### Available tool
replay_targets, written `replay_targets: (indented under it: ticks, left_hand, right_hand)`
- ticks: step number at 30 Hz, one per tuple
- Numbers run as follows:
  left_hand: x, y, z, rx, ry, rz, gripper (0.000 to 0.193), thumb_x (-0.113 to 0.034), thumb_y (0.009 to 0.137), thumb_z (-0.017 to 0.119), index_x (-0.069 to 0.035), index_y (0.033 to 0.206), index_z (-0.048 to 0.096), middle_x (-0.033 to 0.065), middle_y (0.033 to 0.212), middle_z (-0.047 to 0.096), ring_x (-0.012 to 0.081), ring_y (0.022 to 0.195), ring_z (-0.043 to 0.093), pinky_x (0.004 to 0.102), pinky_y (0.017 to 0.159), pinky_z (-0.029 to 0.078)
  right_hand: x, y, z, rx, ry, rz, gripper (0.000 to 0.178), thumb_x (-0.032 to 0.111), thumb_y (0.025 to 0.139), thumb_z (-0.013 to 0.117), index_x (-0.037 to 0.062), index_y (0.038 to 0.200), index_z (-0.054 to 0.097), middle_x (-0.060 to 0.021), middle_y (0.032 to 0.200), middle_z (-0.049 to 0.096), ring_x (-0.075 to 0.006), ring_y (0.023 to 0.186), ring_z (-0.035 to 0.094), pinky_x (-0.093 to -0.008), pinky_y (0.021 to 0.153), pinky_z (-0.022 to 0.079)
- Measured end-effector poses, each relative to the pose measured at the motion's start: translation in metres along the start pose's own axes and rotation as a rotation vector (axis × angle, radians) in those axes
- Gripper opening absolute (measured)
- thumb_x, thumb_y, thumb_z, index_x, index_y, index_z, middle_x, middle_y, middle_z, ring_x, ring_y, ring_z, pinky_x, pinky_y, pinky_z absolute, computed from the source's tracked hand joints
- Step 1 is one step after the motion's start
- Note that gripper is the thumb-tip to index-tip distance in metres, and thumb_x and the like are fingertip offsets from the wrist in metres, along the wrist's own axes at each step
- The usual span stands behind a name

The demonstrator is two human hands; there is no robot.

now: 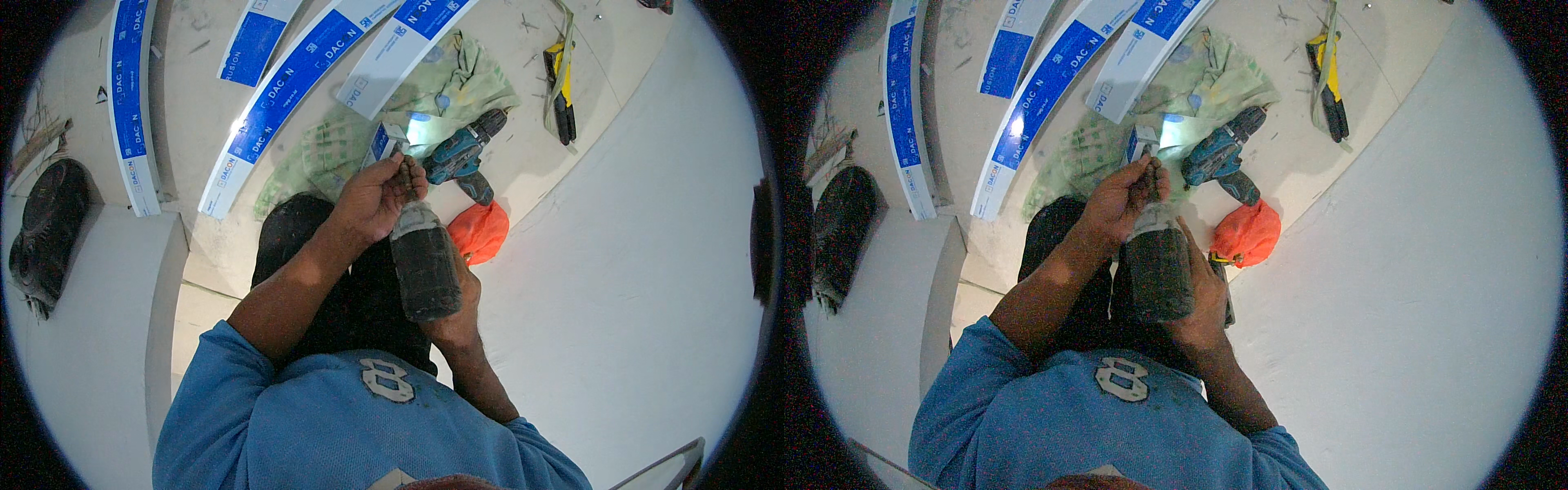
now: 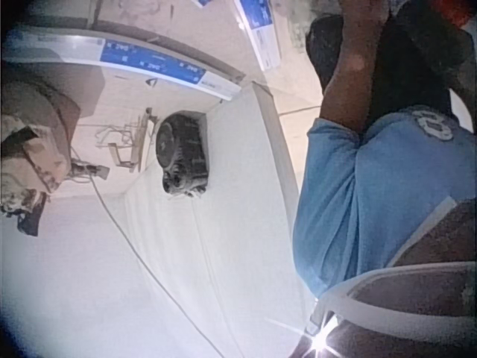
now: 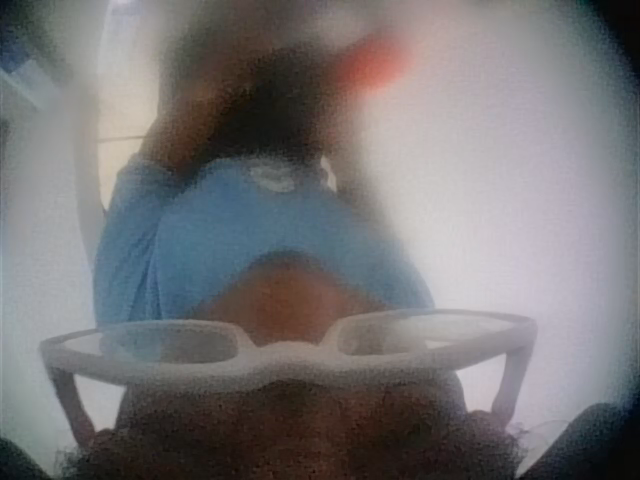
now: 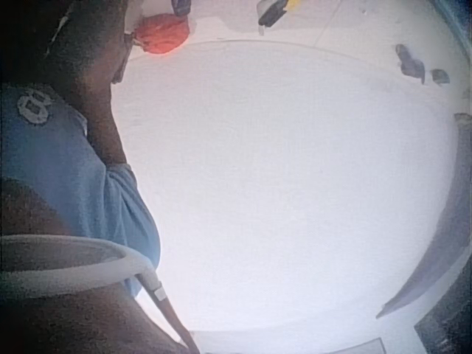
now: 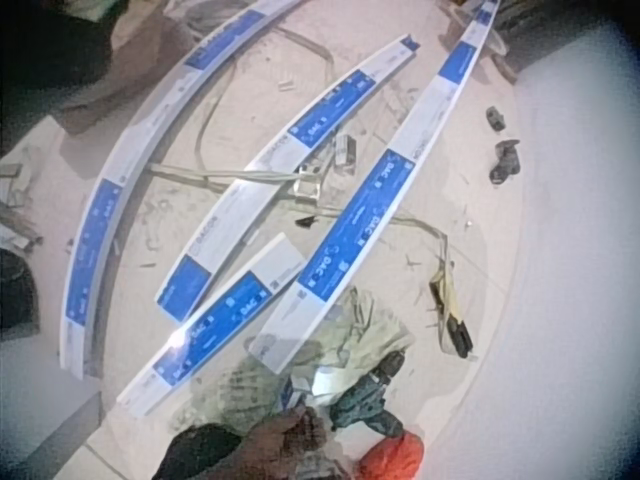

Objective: The person measures and marks an aluminum profile, then uses an angle grinder to cut it. After cutting, they use a cordless drill to create holes in the profile.

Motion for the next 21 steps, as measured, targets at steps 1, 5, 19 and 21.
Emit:
replay_targets:
  ticks: [1,5,19,21]
  left_hand:
    - [-0.001,-0.001,0.002,-0.026,0.022,0.006,0.029,-0.022,0.119,0.052,0.004,0.117,0.065,0.0193,0.106,0.076,0.0303,0.094,0.075,0.0435,0.09,0.062]
    - [-0.003,-0.001,0.004,-0.084,0.053,-0.003,0.028,-0.021,0.119,0.053,0.005,0.118,0.064,0.0181,0.106,0.076,0.0304,0.092,0.075,0.0437,0.089,0.062]
    - [-0.001,0.005,0.001,-0.057,0.074,0.035,0.026,-0.02,0.12,0.052,0.003,0.118,0.064,0.0195,0.109,0.075,0.027,0.094,0.073,0.0414,0.09,0.063]
    - [-0.001,0.002,0.005,-0.057,0.018,0.052,0.027,-0.022,0.12,0.053,0.003,0.118,0.064,0.0193,0.109,0.075,0.0272,0.095,0.073,0.0408,0.089,0.063]
  right_hand:
    - [0.002,0.001,0.0,-0.005,0.025,0.009,0.095,0.03,0.09,0.087,0.0019,0.17,0.044,-0.0273,0.145,0.071,-0.0414,0.126,0.076,-0.0503,0.105,0.06]
    - [0.022,0.004,-0.007,0.017,0.037,0.08,0.078,0.01,0.089,0.087,-0.004,0.158,0.054,-0.0256,0.14,0.074,-0.0369,0.127,0.077,-0.0452,0.107,0.061]
    - [0.036,0.015,-0.025,0.082,0.04,0.104,0.082,0.018,0.089,0.085,0.0065,0.162,0.049,-0.026,0.117,0.08,-0.046,0.107,0.08,-0.0511,0.091,0.064]
    - [0.04,0.019,-0.028,0.112,0.059,0.126,0.083,0.019,0.089,0.085,0.0064,0.162,0.049,-0.0262,0.117,0.08,-0.0463,0.107,0.08,-0.0517,0.091,0.064]
Point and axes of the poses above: each hand's wrist, its own y-axis towards the middle knuckle, its own z-axis out of the palm, x = y × z, the point moved 2 cm from there along y, towards the middle knuckle
